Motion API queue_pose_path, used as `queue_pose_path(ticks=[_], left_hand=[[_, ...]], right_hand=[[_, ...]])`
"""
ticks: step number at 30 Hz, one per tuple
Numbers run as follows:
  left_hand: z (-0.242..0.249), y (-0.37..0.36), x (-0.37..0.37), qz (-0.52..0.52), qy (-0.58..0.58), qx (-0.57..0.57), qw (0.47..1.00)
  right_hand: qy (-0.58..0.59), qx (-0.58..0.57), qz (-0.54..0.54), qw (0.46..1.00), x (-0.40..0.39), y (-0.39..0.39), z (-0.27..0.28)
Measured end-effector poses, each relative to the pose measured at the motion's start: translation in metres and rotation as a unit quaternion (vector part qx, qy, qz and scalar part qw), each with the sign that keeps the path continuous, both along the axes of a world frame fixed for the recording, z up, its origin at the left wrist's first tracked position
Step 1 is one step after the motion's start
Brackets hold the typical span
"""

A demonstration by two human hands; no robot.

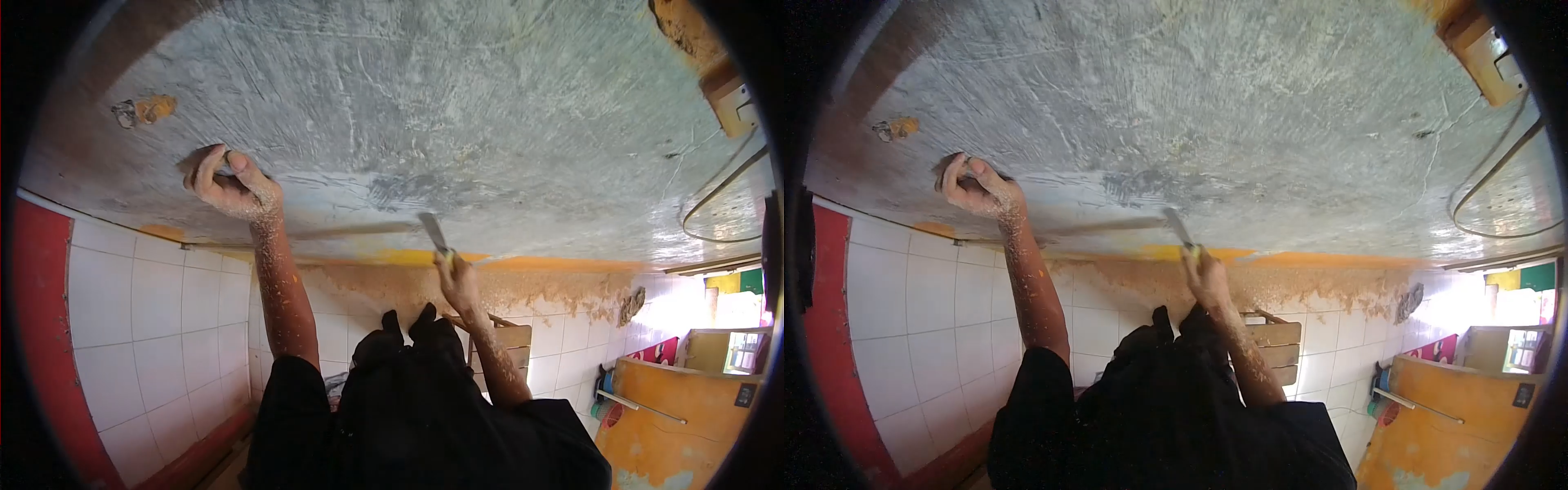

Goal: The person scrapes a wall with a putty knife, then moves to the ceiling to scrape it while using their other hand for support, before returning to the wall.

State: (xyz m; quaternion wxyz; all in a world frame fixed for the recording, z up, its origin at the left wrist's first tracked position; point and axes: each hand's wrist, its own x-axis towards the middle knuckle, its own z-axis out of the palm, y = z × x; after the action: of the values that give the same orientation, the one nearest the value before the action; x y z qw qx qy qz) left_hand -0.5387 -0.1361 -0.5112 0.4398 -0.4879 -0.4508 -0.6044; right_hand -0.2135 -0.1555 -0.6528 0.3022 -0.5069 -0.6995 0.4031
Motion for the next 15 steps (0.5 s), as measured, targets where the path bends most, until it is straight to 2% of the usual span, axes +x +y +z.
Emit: queue_pose_path(ticks=[2, 3, 6, 8, 11, 14, 15], left_hand=[[0.001, 0.001, 0.002, -0.011, -0.016, 0.008, 1.0], [0.0, 0.001, 0.003, -0.021, -0.024, 0.008, 0.999], [-0.002, 0.003, 0.003, -0.031, -0.024, 0.02, 0.999], [-0.005, 0.001, 0.0, -0.021, -0.014, 0.013, 1.0], [-0.007, 0.001, -0.004, -0.005, -0.01, 0.009, 1.0], [-0.006, 0.006, -0.001, -0.019, -0.027, 0.024, 0.999], [-0.008, 0.004, 0.001, -0.03, -0.035, 0.027, 0.999]], right_hand=[[0.014, -0.006, -0.023, 1.0, 0.009, 0.001, -0.006], [-0.032, 0.0, -0.012, 0.999, 0.006, 0.004, -0.002], [-0.004, 0.04, 0.019, 0.999, -0.018, -0.001, 0.016], [0.012, 0.029, -0.013, 0.999, -0.003, -0.004, -0.019], [-0.024, -0.065, -0.037, 0.997, 0.012, -0.002, -0.021], [0.059, -0.028, -0.045, 0.997, 0.002, -0.018, -0.038], [0.032, -0.006, -0.044, 0.998, 0.006, -0.015, -0.041]])
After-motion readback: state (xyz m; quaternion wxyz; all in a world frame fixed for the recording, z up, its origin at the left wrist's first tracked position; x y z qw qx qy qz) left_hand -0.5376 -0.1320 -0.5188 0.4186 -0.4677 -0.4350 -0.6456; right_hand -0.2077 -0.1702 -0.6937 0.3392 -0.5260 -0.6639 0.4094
